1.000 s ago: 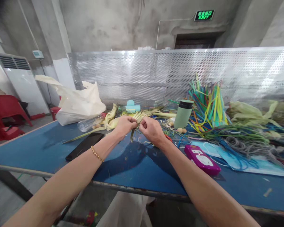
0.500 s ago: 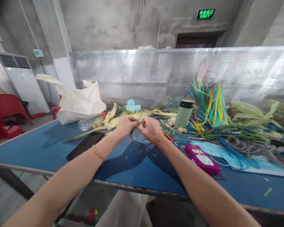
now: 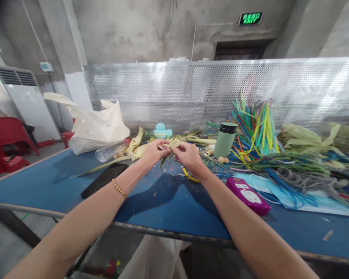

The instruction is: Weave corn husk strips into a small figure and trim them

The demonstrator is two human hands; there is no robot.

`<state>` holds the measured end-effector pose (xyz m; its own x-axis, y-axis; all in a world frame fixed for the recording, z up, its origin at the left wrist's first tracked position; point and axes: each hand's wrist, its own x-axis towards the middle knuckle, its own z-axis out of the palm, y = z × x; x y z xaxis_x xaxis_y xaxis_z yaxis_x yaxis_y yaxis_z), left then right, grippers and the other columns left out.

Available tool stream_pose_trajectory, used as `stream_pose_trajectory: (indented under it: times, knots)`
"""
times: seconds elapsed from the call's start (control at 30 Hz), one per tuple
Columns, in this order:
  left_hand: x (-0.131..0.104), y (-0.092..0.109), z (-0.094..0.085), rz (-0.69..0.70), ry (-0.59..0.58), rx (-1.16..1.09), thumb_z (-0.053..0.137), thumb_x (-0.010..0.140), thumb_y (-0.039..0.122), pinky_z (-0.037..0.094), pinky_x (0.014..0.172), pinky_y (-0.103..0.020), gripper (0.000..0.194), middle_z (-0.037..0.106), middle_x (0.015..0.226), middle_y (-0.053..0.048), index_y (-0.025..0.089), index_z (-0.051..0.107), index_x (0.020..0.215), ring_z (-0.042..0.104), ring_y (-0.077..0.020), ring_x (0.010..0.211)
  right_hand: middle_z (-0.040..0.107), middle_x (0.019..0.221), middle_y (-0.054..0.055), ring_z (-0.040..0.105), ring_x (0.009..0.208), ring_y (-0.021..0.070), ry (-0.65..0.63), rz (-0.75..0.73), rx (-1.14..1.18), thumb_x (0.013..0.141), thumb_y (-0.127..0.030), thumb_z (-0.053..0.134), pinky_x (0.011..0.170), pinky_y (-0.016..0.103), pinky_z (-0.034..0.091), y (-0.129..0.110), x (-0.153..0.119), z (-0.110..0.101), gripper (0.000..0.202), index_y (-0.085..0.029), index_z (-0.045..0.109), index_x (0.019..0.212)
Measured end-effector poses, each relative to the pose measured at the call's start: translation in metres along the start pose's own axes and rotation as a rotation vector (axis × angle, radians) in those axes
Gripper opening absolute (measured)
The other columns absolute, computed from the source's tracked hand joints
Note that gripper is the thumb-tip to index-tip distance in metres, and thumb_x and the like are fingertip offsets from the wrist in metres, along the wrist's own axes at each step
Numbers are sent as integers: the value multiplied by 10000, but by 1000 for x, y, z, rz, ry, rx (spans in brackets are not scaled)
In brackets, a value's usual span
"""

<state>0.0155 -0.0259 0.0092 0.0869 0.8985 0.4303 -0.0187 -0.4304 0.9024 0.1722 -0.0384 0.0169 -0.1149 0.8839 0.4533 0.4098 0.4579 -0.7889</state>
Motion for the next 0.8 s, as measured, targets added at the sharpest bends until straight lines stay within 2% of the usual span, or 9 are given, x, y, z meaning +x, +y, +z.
stream_pose_trajectory:
  times: [0.17, 0.27, 0.4, 0.57, 0.7, 0.8]
  knots:
    - [-3, 1, 0, -165, -155, -129, 728, 733, 134, 422, 594, -251, 256, 631, 645, -11, 83, 634, 966, 563, -106, 569, 603, 506, 1, 527, 448, 119, 111, -18, 94, 775, -389, 656, 453, 240, 414, 0, 0, 0, 250, -174, 590, 667]
    - [-4, -1, 1, -195, -209, -242, 782, 693, 169, 429, 610, -256, 276, 634, 628, -10, 102, 617, 905, 602, -122, 581, 598, 498, -3, 523, 441, 116, 129, -11, 118, 770, -388, 660, 451, 240, 413, 0, 0, -2, 246, -172, 594, 672]
    - [-7, 2, 2, -158, -226, -283, 797, 644, 155, 419, 607, -242, 220, 634, 590, -15, 101, 628, 775, 576, -104, 557, 593, 494, -5, 525, 448, 123, 68, 6, 168, 724, -400, 701, 451, 248, 418, 4, 1, -3, 257, -167, 610, 662]
    - [-10, 8, 2, -139, -179, -95, 788, 635, 179, 370, 555, -235, 190, 613, 552, -12, 113, 614, 595, 476, -75, 504, 595, 494, -3, 511, 447, 119, 15, 22, 177, 683, -398, 734, 442, 246, 408, 6, 2, -4, 263, -167, 614, 645]
    - [-6, -1, 4, -94, -105, 26, 795, 596, 160, 307, 514, -226, 203, 552, 516, 27, 124, 596, 592, 432, -72, 500, 593, 470, 9, 518, 443, 123, -21, 38, 125, 671, -391, 755, 452, 250, 417, 6, 2, -7, 280, -167, 601, 604]
    - [-3, -8, 5, -43, -98, 77, 799, 580, 159, 301, 512, -221, 206, 552, 534, 31, 124, 597, 596, 427, -70, 513, 577, 450, 11, 510, 431, 120, -52, 57, 120, 662, -418, 775, 445, 245, 406, 8, 3, -9, 322, -162, 598, 581]
